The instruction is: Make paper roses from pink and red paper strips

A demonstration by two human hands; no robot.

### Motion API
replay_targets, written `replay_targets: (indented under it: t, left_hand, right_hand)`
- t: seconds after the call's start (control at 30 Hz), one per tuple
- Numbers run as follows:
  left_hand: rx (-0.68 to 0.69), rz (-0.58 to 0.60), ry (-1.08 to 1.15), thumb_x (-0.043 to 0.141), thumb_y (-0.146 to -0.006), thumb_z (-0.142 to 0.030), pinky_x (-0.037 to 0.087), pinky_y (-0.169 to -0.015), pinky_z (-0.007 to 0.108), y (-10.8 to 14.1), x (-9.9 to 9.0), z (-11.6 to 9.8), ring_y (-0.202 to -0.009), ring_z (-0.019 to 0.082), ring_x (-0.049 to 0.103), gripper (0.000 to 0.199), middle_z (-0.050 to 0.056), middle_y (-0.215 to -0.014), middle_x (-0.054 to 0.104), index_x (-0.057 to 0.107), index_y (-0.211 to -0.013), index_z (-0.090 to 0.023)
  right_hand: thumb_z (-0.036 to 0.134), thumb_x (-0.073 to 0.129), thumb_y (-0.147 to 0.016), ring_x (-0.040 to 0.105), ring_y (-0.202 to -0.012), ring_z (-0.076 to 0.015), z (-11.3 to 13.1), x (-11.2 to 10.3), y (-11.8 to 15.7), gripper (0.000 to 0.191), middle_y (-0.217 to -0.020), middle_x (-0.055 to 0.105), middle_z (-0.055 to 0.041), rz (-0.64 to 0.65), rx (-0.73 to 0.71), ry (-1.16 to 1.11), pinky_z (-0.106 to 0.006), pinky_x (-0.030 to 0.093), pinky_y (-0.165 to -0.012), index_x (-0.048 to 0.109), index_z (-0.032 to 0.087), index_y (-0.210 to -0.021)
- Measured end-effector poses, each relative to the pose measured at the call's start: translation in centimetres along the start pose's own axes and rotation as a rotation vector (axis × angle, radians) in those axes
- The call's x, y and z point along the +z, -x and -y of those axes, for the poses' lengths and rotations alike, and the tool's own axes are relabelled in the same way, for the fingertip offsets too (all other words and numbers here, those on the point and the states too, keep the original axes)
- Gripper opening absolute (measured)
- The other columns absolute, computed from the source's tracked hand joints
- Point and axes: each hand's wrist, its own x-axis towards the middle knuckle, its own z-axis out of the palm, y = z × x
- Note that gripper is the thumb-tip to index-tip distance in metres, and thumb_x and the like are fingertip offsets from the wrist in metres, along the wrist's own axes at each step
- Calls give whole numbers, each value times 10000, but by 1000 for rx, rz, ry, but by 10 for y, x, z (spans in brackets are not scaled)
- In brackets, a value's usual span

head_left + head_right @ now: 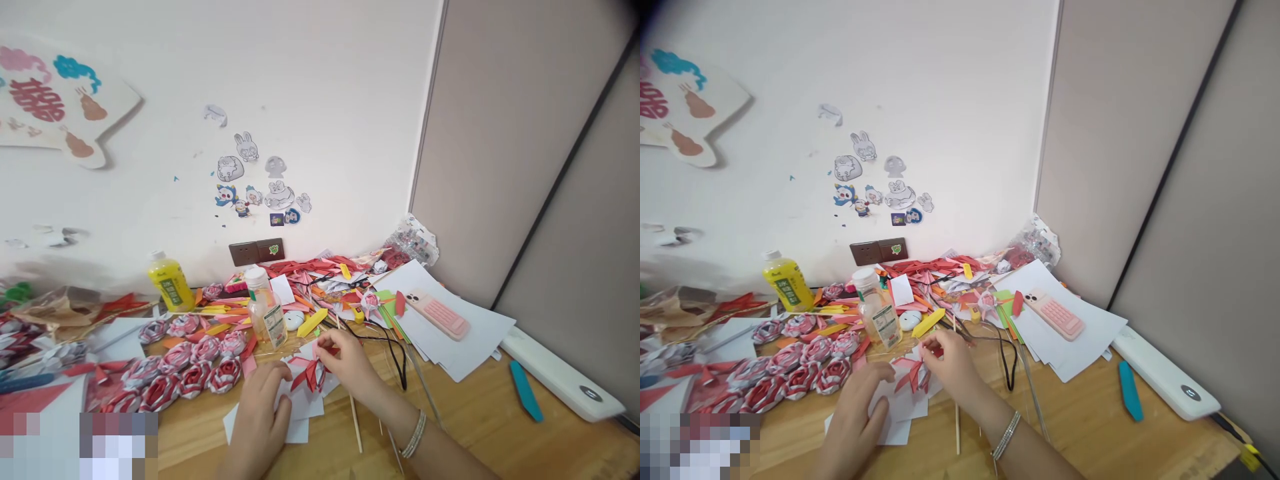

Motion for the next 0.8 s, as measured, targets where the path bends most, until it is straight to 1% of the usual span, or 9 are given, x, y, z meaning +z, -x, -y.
replay_targets:
  t: [0.1,0.2,0.27,0.37,0.47,0.57,0.63,0.73,0.8]
  left_hand:
    - [-110,-53,81,445,-837,-222,505,-763,367,-3,-2,-1,-894,224,605,178,71,-942,650,590,-940,-214]
    - [-131,-27,210,524,-837,-317,531,-751,344,-6,1,-4,-882,218,637,188,67,-931,684,639,-952,-221]
    - [-160,-1,276,538,-838,-332,548,-687,306,-6,5,-5,-810,201,663,187,57,-879,705,650,-936,-219]
    - [-198,-25,290,529,-854,-326,547,-638,285,-2,10,-6,-723,182,670,189,47,-827,709,641,-953,-211]
    - [-140,-89,240,556,-848,-299,532,-703,304,2,10,-6,-766,185,658,177,48,-861,702,632,-985,-217]
    - [26,-203,125,585,-836,-217,497,-778,320,3,6,-7,-839,190,632,154,51,-885,688,621,-985,-215]
    - [90,-248,75,591,-830,-167,474,-802,322,2,3,-8,-866,188,617,159,55,-895,679,609,-983,-205]
    - [98,-253,85,600,-817,-141,457,-811,315,1,0,-10,-875,182,607,156,53,-896,669,602,-961,-200]
    - [68,-223,148,609,-808,-150,457,-807,302,-1,-2,-12,-870,176,607,139,45,-887,668,604,-935,-206]
  right_hand:
    - [235,598,-789,588,-773,-165,7,2,5,61,-800,643,-26,74,-78,49,-280,448,-713,637,189,-786]
    - [217,622,-788,582,-790,-163,12,6,10,41,-799,646,-21,128,-129,100,-271,445,-716,649,190,-803]
    - [186,643,-775,582,-796,-160,13,9,13,20,-801,646,-14,111,-125,109,-267,440,-726,650,188,-793]
    - [163,659,-768,580,-805,-154,12,13,16,30,-804,643,-6,72,-132,97,-259,435,-735,643,188,-774]
    - [206,658,-789,574,-787,-153,11,13,17,36,-794,638,-4,48,-199,100,-250,434,-703,634,195,-764]
    - [271,637,-824,563,-777,-162,11,13,18,88,-776,640,-10,28,-353,167,-271,419,-709,627,199,-773]
    - [311,594,-860,556,-767,-165,12,12,18,138,-765,644,-16,19,-462,199,-282,409,-710,618,198,-784]
    - [346,536,-895,546,-740,-164,14,10,18,203,-746,646,-24,15,-562,220,-290,404,-704,601,194,-777]
    - [354,534,-894,539,-720,-161,16,8,17,233,-718,638,-23,23,-558,223,-286,401,-694,593,189,-741]
